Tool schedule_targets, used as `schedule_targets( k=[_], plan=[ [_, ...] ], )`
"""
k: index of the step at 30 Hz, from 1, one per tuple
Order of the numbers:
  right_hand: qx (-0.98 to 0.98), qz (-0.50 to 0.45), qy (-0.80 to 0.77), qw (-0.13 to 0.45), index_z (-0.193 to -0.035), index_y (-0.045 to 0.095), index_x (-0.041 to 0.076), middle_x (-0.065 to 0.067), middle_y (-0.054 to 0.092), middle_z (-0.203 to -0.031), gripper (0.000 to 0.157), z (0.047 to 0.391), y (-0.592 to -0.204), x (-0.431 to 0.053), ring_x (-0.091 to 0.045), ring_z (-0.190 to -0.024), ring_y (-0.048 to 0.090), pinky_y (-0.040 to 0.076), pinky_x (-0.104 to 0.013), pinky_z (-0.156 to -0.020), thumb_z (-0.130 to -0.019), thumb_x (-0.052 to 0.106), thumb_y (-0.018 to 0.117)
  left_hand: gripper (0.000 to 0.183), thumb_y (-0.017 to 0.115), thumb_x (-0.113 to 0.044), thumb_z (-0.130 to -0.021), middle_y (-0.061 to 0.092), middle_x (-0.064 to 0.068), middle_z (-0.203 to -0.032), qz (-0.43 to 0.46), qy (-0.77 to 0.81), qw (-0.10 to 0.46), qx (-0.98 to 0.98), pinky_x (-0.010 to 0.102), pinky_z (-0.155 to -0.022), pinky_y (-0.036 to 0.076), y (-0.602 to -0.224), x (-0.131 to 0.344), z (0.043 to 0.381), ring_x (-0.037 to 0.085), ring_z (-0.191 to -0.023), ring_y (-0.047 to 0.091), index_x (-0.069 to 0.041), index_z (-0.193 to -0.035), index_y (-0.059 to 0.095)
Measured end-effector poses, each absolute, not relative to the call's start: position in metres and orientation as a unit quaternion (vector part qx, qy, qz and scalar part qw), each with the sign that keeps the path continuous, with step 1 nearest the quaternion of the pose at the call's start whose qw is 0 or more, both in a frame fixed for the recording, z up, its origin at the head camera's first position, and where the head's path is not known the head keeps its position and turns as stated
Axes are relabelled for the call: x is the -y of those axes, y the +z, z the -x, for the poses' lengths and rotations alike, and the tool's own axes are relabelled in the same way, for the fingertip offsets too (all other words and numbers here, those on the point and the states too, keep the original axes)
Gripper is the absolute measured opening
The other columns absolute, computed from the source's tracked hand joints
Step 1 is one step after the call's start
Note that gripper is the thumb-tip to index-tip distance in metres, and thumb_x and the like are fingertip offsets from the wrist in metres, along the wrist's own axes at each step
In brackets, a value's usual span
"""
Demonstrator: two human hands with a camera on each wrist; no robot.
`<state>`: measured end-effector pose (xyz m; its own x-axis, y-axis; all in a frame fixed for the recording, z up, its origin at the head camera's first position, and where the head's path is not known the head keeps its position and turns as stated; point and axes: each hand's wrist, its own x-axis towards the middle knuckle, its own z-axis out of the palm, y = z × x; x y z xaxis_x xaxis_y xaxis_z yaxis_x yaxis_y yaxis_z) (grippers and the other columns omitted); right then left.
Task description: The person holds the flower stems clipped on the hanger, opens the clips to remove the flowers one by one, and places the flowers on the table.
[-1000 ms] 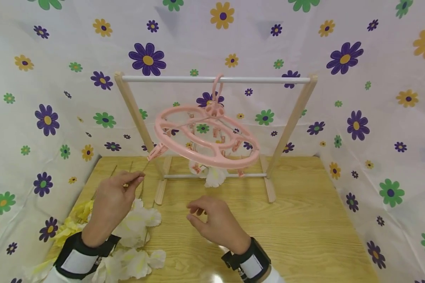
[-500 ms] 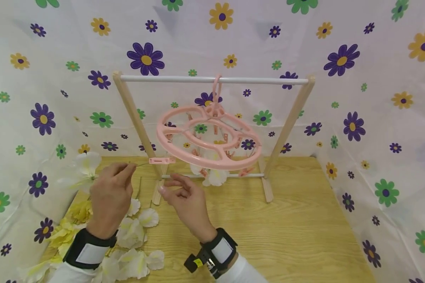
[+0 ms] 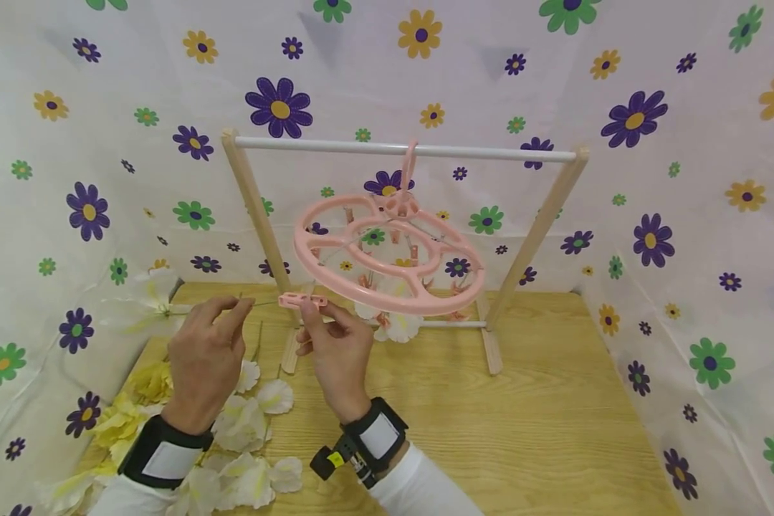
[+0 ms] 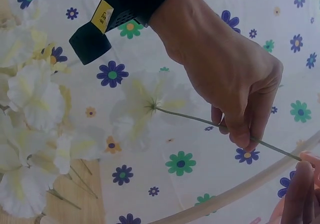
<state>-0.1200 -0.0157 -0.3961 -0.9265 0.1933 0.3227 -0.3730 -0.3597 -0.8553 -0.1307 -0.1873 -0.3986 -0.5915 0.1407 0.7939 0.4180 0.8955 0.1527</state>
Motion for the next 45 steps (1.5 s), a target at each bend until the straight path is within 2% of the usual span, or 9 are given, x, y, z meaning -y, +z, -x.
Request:
schedule_targets(
  k=[5, 12, 18, 21, 24, 28, 32, 42, 45],
  plan=[
    [0.536, -0.105, 0.813, 0.201, -0.104, 0.072, -0.015, -0.022, 0.066, -0.069, 0.024, 0.121, -0.402, 0.012, -0.013, -0.060, 0.066, 0.058, -0.030, -0.056, -0.098, 0.008, 0.068, 0.028, 0.069, 0.012, -0.086, 0.068, 0.019, -0.099, 0.164, -0.165, 0.422, 0.876, 0.053, -0.057, 0.056, -0.398, 0.186, 0.132, 0.041, -0.090, 0.066, -0.003, -0.109, 0.077],
    [0.534, -0.109, 0.807, 0.225, -0.105, 0.071, -0.017, -0.008, 0.070, -0.074, 0.025, 0.122, -0.408, 0.005, -0.010, -0.063, 0.067, 0.058, -0.028, -0.058, -0.097, 0.006, 0.068, 0.029, 0.069, 0.014, -0.084, 0.068, 0.021, -0.100, 0.161, -0.168, 0.418, 0.878, 0.054, -0.064, 0.056, -0.398, 0.193, 0.134, 0.043, -0.087, 0.066, -0.001, -0.108, 0.076],
    [0.543, -0.089, 0.808, 0.211, -0.108, 0.072, -0.014, -0.003, 0.068, -0.070, 0.025, 0.124, -0.412, -0.002, -0.009, -0.059, 0.064, 0.056, -0.025, -0.057, -0.099, 0.009, 0.067, 0.014, 0.068, 0.001, -0.096, 0.070, 0.023, -0.093, 0.115, -0.260, 0.439, 0.852, 0.054, -0.065, 0.055, -0.365, 0.214, 0.139, 0.042, -0.081, 0.068, 0.006, -0.104, 0.077],
    [0.539, -0.069, 0.818, 0.190, -0.108, 0.071, -0.012, -0.002, 0.068, -0.070, 0.025, 0.126, -0.413, -0.006, -0.009, -0.056, 0.062, 0.054, -0.023, -0.055, -0.099, 0.011, 0.067, 0.019, 0.066, -0.007, -0.099, 0.071, 0.024, -0.094, 0.088, -0.296, 0.440, 0.844, 0.028, -0.073, 0.055, -0.342, 0.232, 0.148, 0.041, -0.082, 0.070, 0.007, -0.107, 0.076],
    [0.533, -0.054, 0.828, 0.167, -0.107, 0.070, -0.009, -0.001, 0.070, -0.078, 0.022, 0.126, -0.413, -0.008, -0.009, -0.055, 0.060, 0.053, -0.022, -0.055, -0.099, 0.011, 0.066, 0.020, 0.066, -0.007, -0.099, 0.073, 0.026, -0.097, 0.077, -0.315, 0.423, 0.846, 0.005, -0.075, 0.041, -0.325, 0.249, 0.160, 0.042, -0.082, 0.070, 0.007, -0.108, 0.076],
    [0.534, -0.056, 0.832, 0.140, -0.110, 0.066, -0.003, -0.001, 0.069, -0.094, 0.016, 0.125, -0.413, -0.012, -0.009, -0.057, 0.059, 0.052, -0.023, -0.057, -0.100, 0.009, 0.065, 0.020, 0.067, -0.006, -0.098, 0.072, 0.029, -0.095, 0.075, -0.306, 0.372, 0.873, 0.003, -0.059, 0.033, -0.310, 0.272, 0.179, 0.046, -0.077, 0.070, 0.010, -0.107, 0.075],
    [0.538, -0.072, 0.830, 0.130, -0.115, 0.063, -0.006, -0.003, 0.066, -0.103, 0.021, 0.128, -0.412, -0.014, -0.010, -0.057, 0.059, 0.051, -0.023, -0.058, -0.099, 0.007, 0.065, 0.024, 0.064, -0.008, -0.099, 0.071, 0.032, -0.092, 0.048, -0.281, 0.272, 0.919, 0.020, -0.040, 0.033, -0.301, 0.291, 0.202, 0.047, -0.073, 0.069, 0.012, -0.109, 0.073],
    [0.570, -0.078, 0.816, 0.061, -0.131, 0.055, -0.004, -0.007, 0.058, -0.112, 0.038, 0.125, -0.415, -0.012, -0.011, -0.064, 0.057, 0.049, -0.024, -0.061, -0.097, 0.008, 0.067, 0.033, 0.061, -0.012, -0.098, 0.071, 0.023, -0.075, -0.030, -0.264, 0.033, 0.964, 0.035, -0.046, 0.048, -0.326, 0.322, 0.259, 0.027, -0.058, 0.069, 0.019, -0.109, 0.068],
    [0.589, -0.073, 0.804, 0.040, -0.138, 0.051, -0.002, -0.012, 0.055, -0.117, 0.044, 0.120, -0.419, -0.012, -0.011, -0.065, 0.057, 0.048, -0.023, -0.062, -0.097, 0.007, 0.067, 0.029, 0.060, -0.011, -0.095, 0.067, 0.012, -0.062, -0.049, -0.255, -0.007, 0.966, 0.034, -0.046, 0.047, -0.339, 0.328, 0.271, 0.021, -0.052, 0.065, 0.015, -0.093, 0.073]
  ],
)
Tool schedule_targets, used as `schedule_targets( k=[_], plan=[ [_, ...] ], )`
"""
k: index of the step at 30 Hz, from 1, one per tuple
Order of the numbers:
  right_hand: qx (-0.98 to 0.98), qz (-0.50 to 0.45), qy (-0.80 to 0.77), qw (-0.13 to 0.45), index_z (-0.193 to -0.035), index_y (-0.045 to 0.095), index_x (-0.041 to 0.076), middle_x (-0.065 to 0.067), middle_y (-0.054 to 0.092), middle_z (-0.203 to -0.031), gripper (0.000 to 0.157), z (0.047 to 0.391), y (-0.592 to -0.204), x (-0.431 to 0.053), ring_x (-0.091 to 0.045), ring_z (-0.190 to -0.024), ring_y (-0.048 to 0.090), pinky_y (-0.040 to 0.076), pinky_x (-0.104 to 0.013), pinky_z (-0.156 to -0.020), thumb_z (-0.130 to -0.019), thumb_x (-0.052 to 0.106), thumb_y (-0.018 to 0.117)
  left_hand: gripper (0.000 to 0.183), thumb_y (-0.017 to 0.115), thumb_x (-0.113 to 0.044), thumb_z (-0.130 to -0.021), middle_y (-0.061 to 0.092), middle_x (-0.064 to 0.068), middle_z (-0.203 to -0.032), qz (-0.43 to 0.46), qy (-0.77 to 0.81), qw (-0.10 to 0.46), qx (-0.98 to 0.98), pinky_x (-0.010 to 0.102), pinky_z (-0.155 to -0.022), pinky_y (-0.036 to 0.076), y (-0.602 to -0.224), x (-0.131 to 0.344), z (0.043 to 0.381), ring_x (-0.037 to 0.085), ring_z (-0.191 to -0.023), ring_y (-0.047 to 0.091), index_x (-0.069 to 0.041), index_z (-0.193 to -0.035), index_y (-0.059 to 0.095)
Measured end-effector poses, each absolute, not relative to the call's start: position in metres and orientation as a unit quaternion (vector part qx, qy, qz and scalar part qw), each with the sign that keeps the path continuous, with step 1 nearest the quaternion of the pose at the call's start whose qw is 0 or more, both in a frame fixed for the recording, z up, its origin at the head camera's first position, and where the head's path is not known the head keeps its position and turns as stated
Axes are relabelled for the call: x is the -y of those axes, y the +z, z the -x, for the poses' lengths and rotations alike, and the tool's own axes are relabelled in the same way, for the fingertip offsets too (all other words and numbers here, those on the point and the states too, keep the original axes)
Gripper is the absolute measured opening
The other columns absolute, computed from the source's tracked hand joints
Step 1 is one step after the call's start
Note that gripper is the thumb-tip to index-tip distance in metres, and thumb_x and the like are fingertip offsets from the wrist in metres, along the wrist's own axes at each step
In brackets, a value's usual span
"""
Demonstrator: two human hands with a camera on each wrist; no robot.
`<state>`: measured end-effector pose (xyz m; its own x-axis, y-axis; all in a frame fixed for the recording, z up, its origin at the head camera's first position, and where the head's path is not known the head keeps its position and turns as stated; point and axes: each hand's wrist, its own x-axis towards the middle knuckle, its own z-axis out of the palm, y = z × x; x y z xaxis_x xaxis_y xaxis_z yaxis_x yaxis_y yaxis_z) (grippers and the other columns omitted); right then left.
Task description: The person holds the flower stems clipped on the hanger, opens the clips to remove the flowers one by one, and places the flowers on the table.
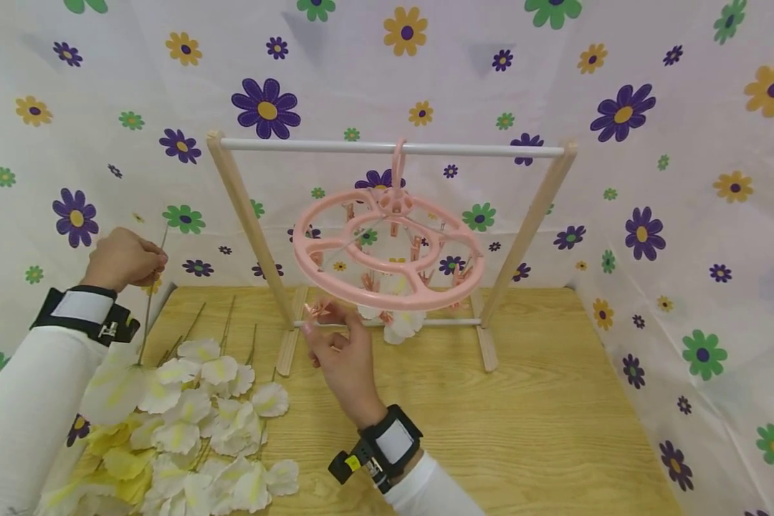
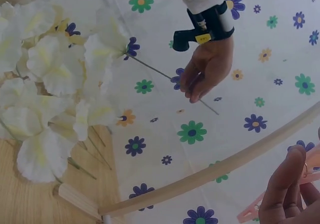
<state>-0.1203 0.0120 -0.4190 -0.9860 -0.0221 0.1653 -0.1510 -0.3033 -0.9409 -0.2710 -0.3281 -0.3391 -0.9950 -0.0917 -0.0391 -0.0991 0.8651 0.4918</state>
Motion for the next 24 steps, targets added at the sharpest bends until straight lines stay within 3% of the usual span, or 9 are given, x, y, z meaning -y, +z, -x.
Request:
schedule_targets(
  k=[4, 11, 19, 22, 24],
  plan=[
    [0.610, -0.070, 0.789, 0.015, -0.142, 0.050, 0.002, -0.019, 0.052, -0.120, 0.047, 0.114, -0.426, -0.016, -0.014, -0.066, 0.058, 0.048, -0.024, -0.063, -0.098, 0.006, 0.066, 0.029, 0.056, -0.008, -0.090, 0.060, 0.006, -0.053, 0.072, 0.237, 0.052, -0.967, 0.033, -0.045, 0.046, -0.355, 0.331, 0.279, 0.021, -0.048, 0.060, 0.006, -0.068, 0.069],
    [0.620, -0.057, 0.782, -0.001, -0.142, 0.050, 0.006, -0.019, 0.053, -0.115, 0.048, 0.105, -0.435, -0.031, -0.014, -0.066, 0.057, 0.048, -0.024, -0.063, -0.097, 0.005, 0.067, 0.019, 0.056, -0.003, -0.081, 0.056, 0.009, -0.052, 0.092, 0.200, 0.085, -0.972, 0.034, -0.043, 0.044, -0.370, 0.333, 0.278, 0.026, -0.047, 0.056, 0.004, -0.065, 0.062],
    [0.623, -0.035, 0.781, -0.003, -0.140, 0.052, 0.006, -0.018, 0.054, -0.112, 0.045, 0.097, -0.447, -0.049, -0.014, -0.067, 0.057, 0.048, -0.025, -0.064, -0.097, 0.004, 0.067, 0.022, 0.062, -0.012, -0.082, 0.048, 0.013, -0.061, 0.082, 0.177, 0.037, -0.980, 0.039, -0.047, 0.041, -0.366, 0.331, 0.275, 0.030, -0.056, 0.050, 0.004, -0.072, 0.053],
    [0.624, -0.024, 0.781, 0.006, -0.137, 0.053, 0.003, -0.017, 0.055, -0.109, 0.043, 0.095, -0.451, -0.057, -0.014, -0.066, 0.057, 0.048, -0.026, -0.064, -0.097, 0.003, 0.067, 0.030, 0.065, -0.015, -0.087, 0.062, 0.028, -0.077, 0.058, 0.172, 0.021, -0.983, 0.046, -0.051, 0.049, -0.355, 0.317, 0.264, 0.042, -0.066, 0.060, 0.015, -0.087, 0.063],
    [0.625, -0.013, 0.780, 0.012, -0.135, 0.055, 0.002, -0.016, 0.056, -0.108, 0.041, 0.096, -0.453, -0.062, -0.014, -0.066, 0.057, 0.048, -0.025, -0.063, -0.096, 0.002, 0.067, 0.036, 0.067, -0.018, -0.090, 0.067, 0.033, -0.093, 0.039, 0.174, 0.011, -0.984, 0.052, -0.054, 0.052, -0.349, 0.301, 0.253, 0.047, -0.075, 0.064, 0.016, -0.102, 0.068]
  ],
)
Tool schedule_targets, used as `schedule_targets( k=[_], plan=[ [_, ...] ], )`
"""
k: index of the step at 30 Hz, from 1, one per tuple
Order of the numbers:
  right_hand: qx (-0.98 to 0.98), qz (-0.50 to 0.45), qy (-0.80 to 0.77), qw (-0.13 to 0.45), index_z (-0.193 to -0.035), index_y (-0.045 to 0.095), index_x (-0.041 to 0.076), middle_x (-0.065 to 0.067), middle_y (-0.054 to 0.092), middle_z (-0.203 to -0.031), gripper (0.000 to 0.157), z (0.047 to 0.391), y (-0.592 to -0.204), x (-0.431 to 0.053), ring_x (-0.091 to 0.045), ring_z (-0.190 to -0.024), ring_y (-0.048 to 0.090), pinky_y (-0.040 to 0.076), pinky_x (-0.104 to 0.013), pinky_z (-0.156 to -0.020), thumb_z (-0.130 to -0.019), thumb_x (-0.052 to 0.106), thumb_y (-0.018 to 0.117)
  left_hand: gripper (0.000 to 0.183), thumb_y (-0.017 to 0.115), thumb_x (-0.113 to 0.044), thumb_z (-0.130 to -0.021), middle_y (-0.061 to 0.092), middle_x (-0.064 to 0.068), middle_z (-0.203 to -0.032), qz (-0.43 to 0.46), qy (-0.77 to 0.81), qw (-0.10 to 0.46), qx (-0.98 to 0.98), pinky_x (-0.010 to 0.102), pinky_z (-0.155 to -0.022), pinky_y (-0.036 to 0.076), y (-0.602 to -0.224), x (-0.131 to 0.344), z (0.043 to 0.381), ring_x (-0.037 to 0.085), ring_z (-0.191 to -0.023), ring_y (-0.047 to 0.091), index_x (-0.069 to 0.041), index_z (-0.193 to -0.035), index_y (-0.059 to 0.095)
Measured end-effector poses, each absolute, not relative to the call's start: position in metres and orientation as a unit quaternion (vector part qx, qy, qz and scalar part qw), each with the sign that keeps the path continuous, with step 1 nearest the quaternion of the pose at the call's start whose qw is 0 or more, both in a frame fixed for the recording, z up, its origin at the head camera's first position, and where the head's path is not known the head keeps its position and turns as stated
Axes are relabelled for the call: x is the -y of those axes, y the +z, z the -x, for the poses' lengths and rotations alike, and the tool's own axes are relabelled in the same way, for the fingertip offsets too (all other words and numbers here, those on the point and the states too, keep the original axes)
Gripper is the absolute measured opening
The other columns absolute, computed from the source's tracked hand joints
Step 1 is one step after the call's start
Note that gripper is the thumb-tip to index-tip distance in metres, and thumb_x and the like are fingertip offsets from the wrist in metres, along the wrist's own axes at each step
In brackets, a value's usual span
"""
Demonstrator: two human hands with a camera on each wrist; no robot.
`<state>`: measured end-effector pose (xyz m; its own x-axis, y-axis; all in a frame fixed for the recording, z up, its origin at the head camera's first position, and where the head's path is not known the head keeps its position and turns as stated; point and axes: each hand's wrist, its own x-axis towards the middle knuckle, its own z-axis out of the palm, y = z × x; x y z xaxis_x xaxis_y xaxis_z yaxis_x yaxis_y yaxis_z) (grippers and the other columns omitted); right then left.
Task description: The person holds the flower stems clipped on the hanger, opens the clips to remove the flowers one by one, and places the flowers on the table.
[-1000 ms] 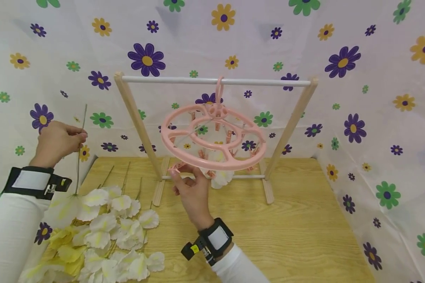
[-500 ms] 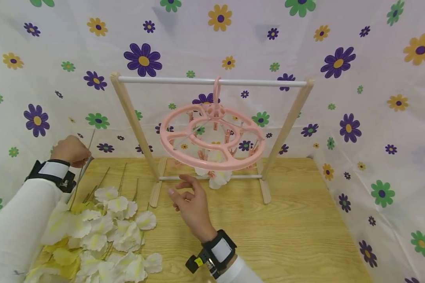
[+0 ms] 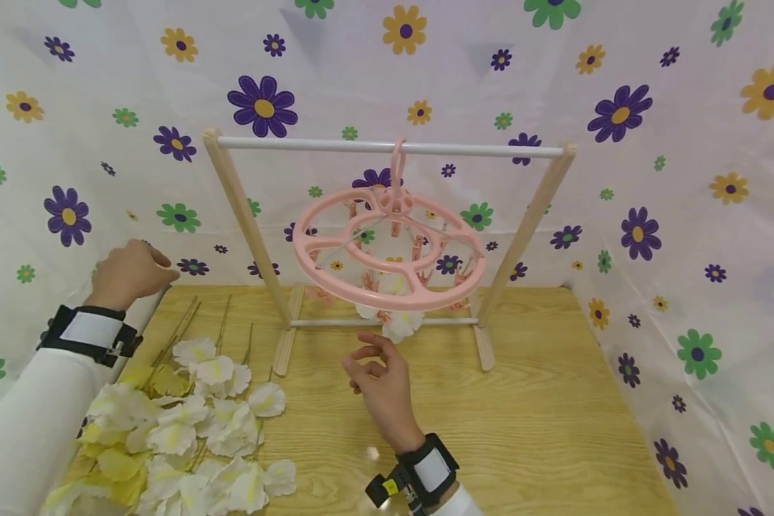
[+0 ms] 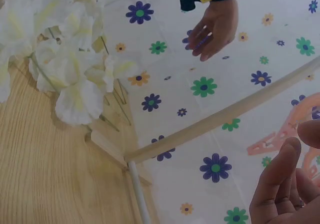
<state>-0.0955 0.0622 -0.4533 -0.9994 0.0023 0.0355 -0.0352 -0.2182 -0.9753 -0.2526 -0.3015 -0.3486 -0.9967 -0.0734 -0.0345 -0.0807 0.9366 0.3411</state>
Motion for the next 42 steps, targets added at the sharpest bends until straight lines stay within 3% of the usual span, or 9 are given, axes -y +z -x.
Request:
schedule_targets(
  k=[2, 9, 17, 25, 29, 36, 42],
  plan=[
    [0.627, -0.002, 0.779, 0.020, -0.134, 0.056, 0.001, -0.015, 0.057, -0.105, 0.040, 0.095, -0.456, -0.069, -0.014, -0.066, 0.057, 0.048, -0.025, -0.063, -0.096, 0.001, 0.067, 0.039, 0.067, -0.019, -0.093, 0.067, 0.034, -0.105, 0.018, 0.178, -0.002, -0.984, 0.052, -0.056, 0.053, -0.346, 0.281, 0.238, 0.048, -0.082, 0.067, 0.013, -0.113, 0.068],
    [0.635, 0.038, 0.770, 0.047, -0.129, 0.060, 0.000, -0.013, 0.059, -0.099, 0.035, 0.092, -0.464, -0.094, -0.015, -0.066, 0.058, 0.049, -0.024, -0.062, -0.094, -0.002, 0.068, 0.027, 0.070, -0.020, -0.093, 0.074, 0.018, -0.096, -0.061, 0.237, -0.068, -0.967, 0.033, -0.050, 0.047, -0.372, 0.206, 0.182, 0.030, -0.075, 0.068, 0.001, -0.111, 0.074],
    [0.641, 0.084, 0.760, 0.064, -0.123, 0.063, -0.003, -0.013, 0.060, -0.095, 0.030, 0.083, -0.476, -0.113, -0.014, -0.065, 0.059, 0.050, -0.024, -0.061, -0.094, -0.002, 0.069, 0.016, 0.078, -0.015, -0.088, 0.074, 0.006, -0.084, -0.114, 0.369, -0.115, -0.915, 0.037, -0.059, 0.054, -0.440, 0.122, 0.153, 0.021, -0.073, 0.071, -0.005, -0.100, 0.079],
    [0.643, 0.113, 0.755, 0.064, -0.121, 0.064, -0.004, -0.010, 0.060, -0.094, 0.026, 0.076, -0.485, -0.120, -0.013, -0.064, 0.058, 0.049, -0.024, -0.060, -0.095, -0.002, 0.067, 0.019, 0.076, -0.006, -0.090, 0.074, 0.014, -0.090, -0.138, 0.504, -0.167, -0.836, 0.039, -0.064, 0.060, -0.471, 0.058, 0.176, 0.027, -0.077, 0.073, 0.002, -0.107, 0.075],
    [0.641, 0.130, 0.754, 0.053, -0.119, 0.065, -0.003, -0.010, 0.061, -0.093, 0.025, 0.073, -0.489, -0.120, -0.014, -0.065, 0.058, 0.049, -0.025, -0.060, -0.094, -0.002, 0.067, 0.018, 0.074, -0.008, -0.093, 0.073, 0.015, -0.095, -0.128, 0.530, -0.173, -0.820, 0.039, -0.068, 0.060, -0.480, 0.041, 0.196, 0.028, -0.082, 0.073, 0.000, -0.110, 0.075],
    [0.643, 0.148, 0.749, 0.052, -0.119, 0.065, -0.003, -0.009, 0.061, -0.092, 0.025, 0.064, -0.494, -0.126, -0.014, -0.067, 0.059, 0.049, -0.025, -0.061, -0.095, -0.003, 0.067, 0.011, 0.073, -0.009, -0.094, 0.073, 0.014, -0.094, -0.172, 0.529, -0.218, -0.802, 0.040, -0.071, 0.060, -0.494, 0.030, 0.223, 0.028, -0.084, 0.072, -0.004, -0.104, 0.073],
    [0.649, 0.162, 0.741, 0.051, -0.121, 0.064, -0.003, -0.009, 0.061, -0.094, 0.024, 0.056, -0.498, -0.139, -0.014, -0.068, 0.058, 0.049, -0.026, -0.063, -0.096, -0.001, 0.065, 0.009, 0.069, -0.003, -0.095, 0.074, 0.011, -0.093, -0.207, 0.483, -0.260, -0.810, 0.043, -0.071, 0.058, -0.498, 0.041, 0.220, 0.026, -0.082, 0.072, -0.004, -0.103, 0.074]
  ],
)
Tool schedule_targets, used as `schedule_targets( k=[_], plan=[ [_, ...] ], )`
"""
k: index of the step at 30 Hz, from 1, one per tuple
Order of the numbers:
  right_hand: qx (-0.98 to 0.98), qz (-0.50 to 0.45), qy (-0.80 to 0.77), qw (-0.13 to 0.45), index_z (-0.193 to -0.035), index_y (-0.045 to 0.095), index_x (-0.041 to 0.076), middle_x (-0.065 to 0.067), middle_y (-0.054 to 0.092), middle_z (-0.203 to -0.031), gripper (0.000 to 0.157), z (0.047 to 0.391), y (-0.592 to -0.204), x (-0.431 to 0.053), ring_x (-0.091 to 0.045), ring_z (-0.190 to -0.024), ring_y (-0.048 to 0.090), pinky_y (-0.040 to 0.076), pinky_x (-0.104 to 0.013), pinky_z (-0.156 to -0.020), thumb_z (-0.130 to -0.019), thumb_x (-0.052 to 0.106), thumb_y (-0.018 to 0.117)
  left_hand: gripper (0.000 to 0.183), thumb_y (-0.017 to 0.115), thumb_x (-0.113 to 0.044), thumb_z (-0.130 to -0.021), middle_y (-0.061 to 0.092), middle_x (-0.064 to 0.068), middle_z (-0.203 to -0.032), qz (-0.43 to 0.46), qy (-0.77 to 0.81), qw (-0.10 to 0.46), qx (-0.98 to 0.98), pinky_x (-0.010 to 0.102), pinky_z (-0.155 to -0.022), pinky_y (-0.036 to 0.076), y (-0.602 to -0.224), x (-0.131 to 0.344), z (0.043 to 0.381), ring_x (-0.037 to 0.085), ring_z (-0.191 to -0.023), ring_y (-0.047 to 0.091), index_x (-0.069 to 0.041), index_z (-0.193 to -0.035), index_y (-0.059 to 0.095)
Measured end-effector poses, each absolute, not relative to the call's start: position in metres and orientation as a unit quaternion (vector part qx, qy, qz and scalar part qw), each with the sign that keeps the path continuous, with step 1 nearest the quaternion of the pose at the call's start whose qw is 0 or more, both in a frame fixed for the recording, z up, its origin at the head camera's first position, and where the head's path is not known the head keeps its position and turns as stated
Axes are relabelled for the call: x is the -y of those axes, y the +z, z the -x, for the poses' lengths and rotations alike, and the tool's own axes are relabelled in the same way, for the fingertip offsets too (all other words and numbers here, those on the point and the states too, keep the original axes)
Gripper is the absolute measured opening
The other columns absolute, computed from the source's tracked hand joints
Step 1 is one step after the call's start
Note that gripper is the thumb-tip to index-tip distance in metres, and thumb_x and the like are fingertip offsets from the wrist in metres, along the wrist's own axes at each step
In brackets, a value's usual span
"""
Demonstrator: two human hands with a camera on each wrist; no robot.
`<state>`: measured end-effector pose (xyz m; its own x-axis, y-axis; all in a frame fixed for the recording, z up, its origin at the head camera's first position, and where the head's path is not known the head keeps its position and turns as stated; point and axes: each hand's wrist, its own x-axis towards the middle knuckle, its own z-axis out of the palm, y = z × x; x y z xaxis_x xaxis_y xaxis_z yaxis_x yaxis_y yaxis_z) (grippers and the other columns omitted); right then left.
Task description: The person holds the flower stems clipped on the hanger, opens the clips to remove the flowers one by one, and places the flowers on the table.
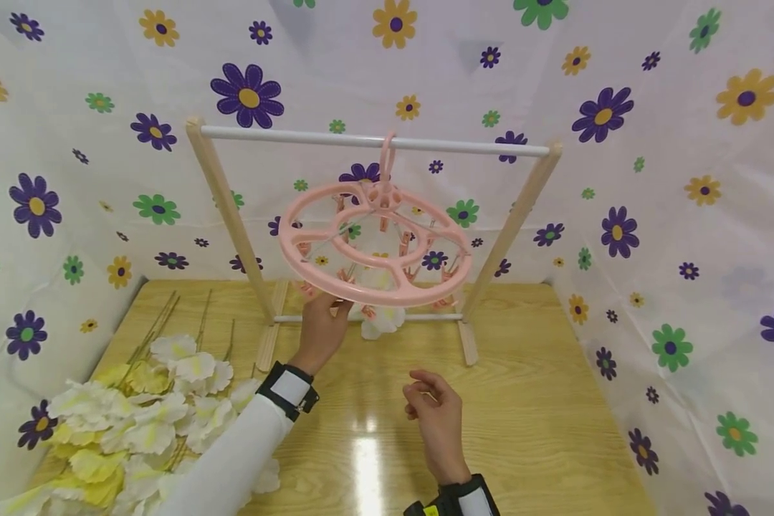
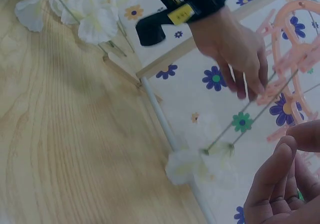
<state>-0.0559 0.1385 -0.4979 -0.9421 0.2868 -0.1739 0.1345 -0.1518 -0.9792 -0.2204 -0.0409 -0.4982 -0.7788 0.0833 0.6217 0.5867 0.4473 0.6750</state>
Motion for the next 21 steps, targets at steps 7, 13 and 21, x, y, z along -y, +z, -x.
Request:
schedule_targets(
  k=[7, 13, 21],
  plan=[
    [0.645, 0.185, 0.741, 0.041, -0.121, 0.064, -0.003, -0.007, 0.063, -0.095, 0.024, 0.049, -0.503, -0.142, -0.013, -0.069, 0.059, 0.051, -0.026, -0.064, -0.097, -0.001, 0.065, 0.011, 0.071, 0.001, -0.092, 0.072, 0.017, -0.095, 0.248, -0.418, 0.348, 0.802, 0.044, -0.067, 0.057, -0.493, 0.066, 0.197, 0.031, -0.082, 0.071, 0.004, -0.102, 0.074],
    [0.642, 0.193, 0.741, 0.030, -0.122, 0.064, -0.003, -0.007, 0.063, -0.095, 0.025, 0.047, -0.503, -0.140, -0.014, -0.069, 0.058, 0.051, -0.027, -0.064, -0.097, -0.001, 0.065, 0.017, 0.070, 0.005, -0.092, 0.066, 0.015, -0.095, 0.254, -0.411, 0.385, 0.786, 0.037, -0.057, 0.053, -0.487, 0.085, 0.167, 0.027, -0.076, 0.066, 0.002, -0.107, 0.076],
    [0.646, 0.184, 0.741, 0.007, -0.116, 0.066, -0.003, -0.006, 0.063, -0.092, 0.021, 0.042, -0.503, -0.131, -0.014, -0.070, 0.060, 0.052, -0.028, -0.067, -0.095, 0.000, 0.067, 0.025, 0.069, 0.014, -0.086, 0.067, 0.017, -0.094, 0.217, -0.337, 0.437, 0.805, 0.046, -0.069, 0.055, -0.463, 0.102, 0.148, 0.036, -0.080, 0.065, 0.000, -0.105, 0.079]
  ],
)
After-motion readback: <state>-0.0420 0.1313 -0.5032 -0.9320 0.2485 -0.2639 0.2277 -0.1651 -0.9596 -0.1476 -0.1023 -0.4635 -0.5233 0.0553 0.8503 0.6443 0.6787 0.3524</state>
